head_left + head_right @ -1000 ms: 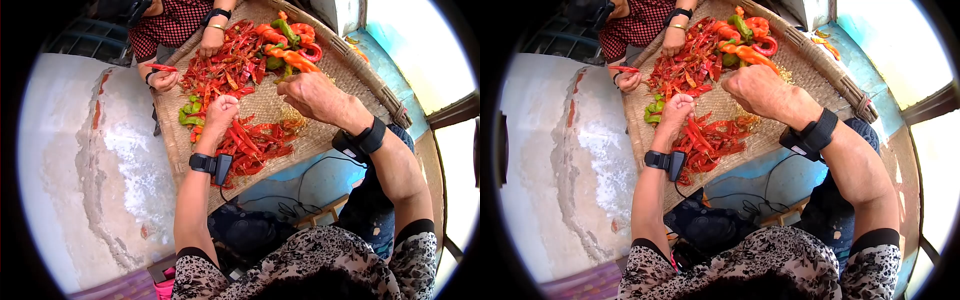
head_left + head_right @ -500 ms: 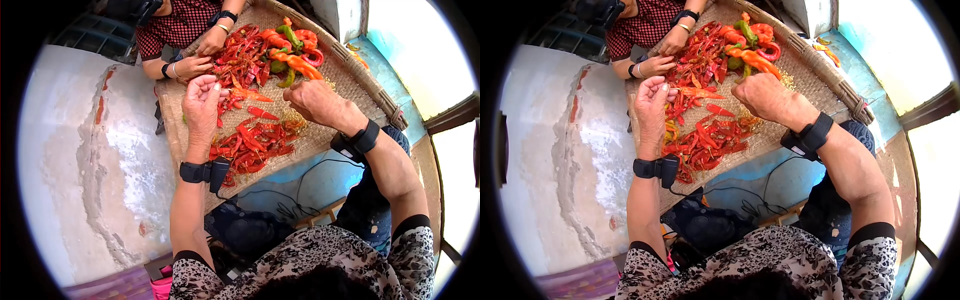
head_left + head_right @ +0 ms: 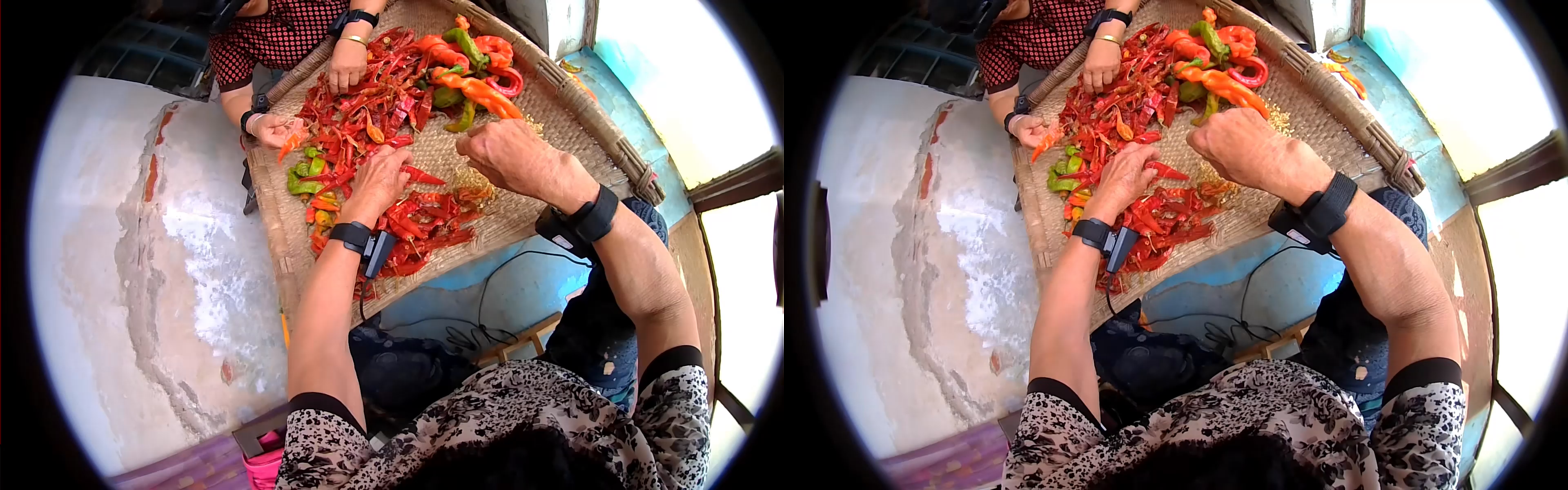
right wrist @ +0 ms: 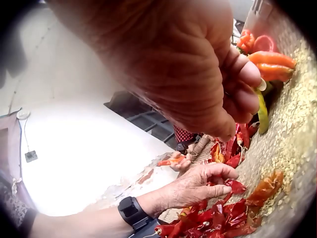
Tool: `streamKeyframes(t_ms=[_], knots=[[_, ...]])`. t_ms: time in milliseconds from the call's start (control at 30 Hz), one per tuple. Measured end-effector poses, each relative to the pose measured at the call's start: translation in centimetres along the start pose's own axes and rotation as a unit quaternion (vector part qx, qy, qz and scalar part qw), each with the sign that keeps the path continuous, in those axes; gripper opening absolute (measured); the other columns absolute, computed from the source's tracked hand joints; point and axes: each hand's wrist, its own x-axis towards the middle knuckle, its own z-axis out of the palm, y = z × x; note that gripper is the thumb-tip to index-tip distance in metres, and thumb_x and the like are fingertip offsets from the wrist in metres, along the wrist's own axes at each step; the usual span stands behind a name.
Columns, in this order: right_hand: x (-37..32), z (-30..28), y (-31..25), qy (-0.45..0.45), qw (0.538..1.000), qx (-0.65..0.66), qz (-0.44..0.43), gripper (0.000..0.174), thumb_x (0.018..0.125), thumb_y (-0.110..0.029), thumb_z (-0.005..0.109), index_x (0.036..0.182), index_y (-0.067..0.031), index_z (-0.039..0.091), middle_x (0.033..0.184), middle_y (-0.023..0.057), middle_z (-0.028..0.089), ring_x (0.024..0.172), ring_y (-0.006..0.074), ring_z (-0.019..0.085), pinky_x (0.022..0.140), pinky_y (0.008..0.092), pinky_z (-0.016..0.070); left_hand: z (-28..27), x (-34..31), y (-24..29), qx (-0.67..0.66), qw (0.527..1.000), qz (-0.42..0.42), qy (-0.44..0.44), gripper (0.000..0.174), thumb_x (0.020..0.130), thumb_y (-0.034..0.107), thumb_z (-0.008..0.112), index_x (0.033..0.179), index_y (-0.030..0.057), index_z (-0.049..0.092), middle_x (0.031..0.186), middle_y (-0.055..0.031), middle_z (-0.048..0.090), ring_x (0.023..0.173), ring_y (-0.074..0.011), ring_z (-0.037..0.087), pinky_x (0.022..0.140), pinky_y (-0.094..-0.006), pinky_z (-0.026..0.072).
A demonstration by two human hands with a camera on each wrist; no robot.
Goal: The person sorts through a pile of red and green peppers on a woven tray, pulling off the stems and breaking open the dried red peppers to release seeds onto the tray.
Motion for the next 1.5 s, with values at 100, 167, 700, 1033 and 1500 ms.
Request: streamKeyframes(t_ms=[100, 167, 700, 1033, 1500], knots=[[-0.1, 0.2, 0.3, 0.010, 1.000, -0.002, -0.003, 0.006, 0.078, -0.007, 0.062, 0.075, -0.0035, 0.058, 0.068, 0.0152, 0.062, 0.070, 0.0341, 0.066, 0.060, 0.0432, 0.0516, 0.2, 0.3, 0.0, 0.004, 0.998, -0.053, -0.028, 0.017, 0.082, 0.013, 0.064, 0.093, 0.0019, 0.057, 0.093, -0.0117, 0.060, 0.087, -0.0332, 0.058, 0.076, -0.0438, 0.0459], [0.0, 0.3, 0.4, 0.021, 1.000, 0.000, -0.007, 0.006, 0.078, -0.007, 0.062, 0.075, -0.0036, 0.058, 0.068, 0.0152, 0.062, 0.070, 0.0342, 0.066, 0.060, 0.0435, 0.0516, 0.0, 0.3, -0.7, -0.013, 0.997, -0.054, -0.048, 0.016, 0.082, 0.012, 0.064, 0.085, 0.0011, 0.053, 0.081, -0.0103, 0.059, 0.079, -0.0300, 0.058, 0.071, -0.0424, 0.0457], [-0.2, 0.2, 0.0, -0.028, 0.999, 0.013, 0.007, 0.009, 0.082, -0.007, 0.059, 0.075, -0.0017, 0.056, 0.068, 0.0163, 0.060, 0.071, 0.0353, 0.064, 0.062, 0.0444, 0.0508, -1.9, -5.3, -7.1, 0.054, 0.977, -0.203, -0.034, 0.022, 0.077, 0.007, 0.069, 0.098, 0.0035, 0.062, 0.070, -0.0124, 0.064, 0.072, -0.0287, 0.065, 0.070, -0.0376, 0.0502], [-0.1, 0.5, -0.1, -0.057, 0.998, 0.001, 0.003, 0.008, 0.082, -0.006, 0.059, 0.076, -0.0018, 0.055, 0.070, 0.0155, 0.060, 0.071, 0.0336, 0.064, 0.062, 0.0430, 0.0517, -1.4, -4.9, -7.0, 0.146, 0.973, -0.177, -0.020, 0.033, 0.079, 0.004, 0.066, 0.110, 0.0080, 0.053, 0.113, -0.0184, 0.056, 0.102, -0.0387, 0.058, 0.084, -0.0484, 0.0492], [-0.1, -0.1, -0.7, -0.084, 0.996, -0.021, 0.012, 0.009, 0.083, -0.007, 0.059, 0.077, -0.0020, 0.056, 0.071, 0.0139, 0.061, 0.071, 0.0313, 0.065, 0.063, 0.0399, 0.0526, -8.5, -3.8, -6.8, -0.046, 0.962, -0.227, 0.146, 0.024, 0.083, 0.020, 0.070, 0.094, 0.0000, 0.063, 0.075, -0.0039, 0.063, 0.060, -0.0083, 0.055, 0.054, -0.0261, 0.0445]])
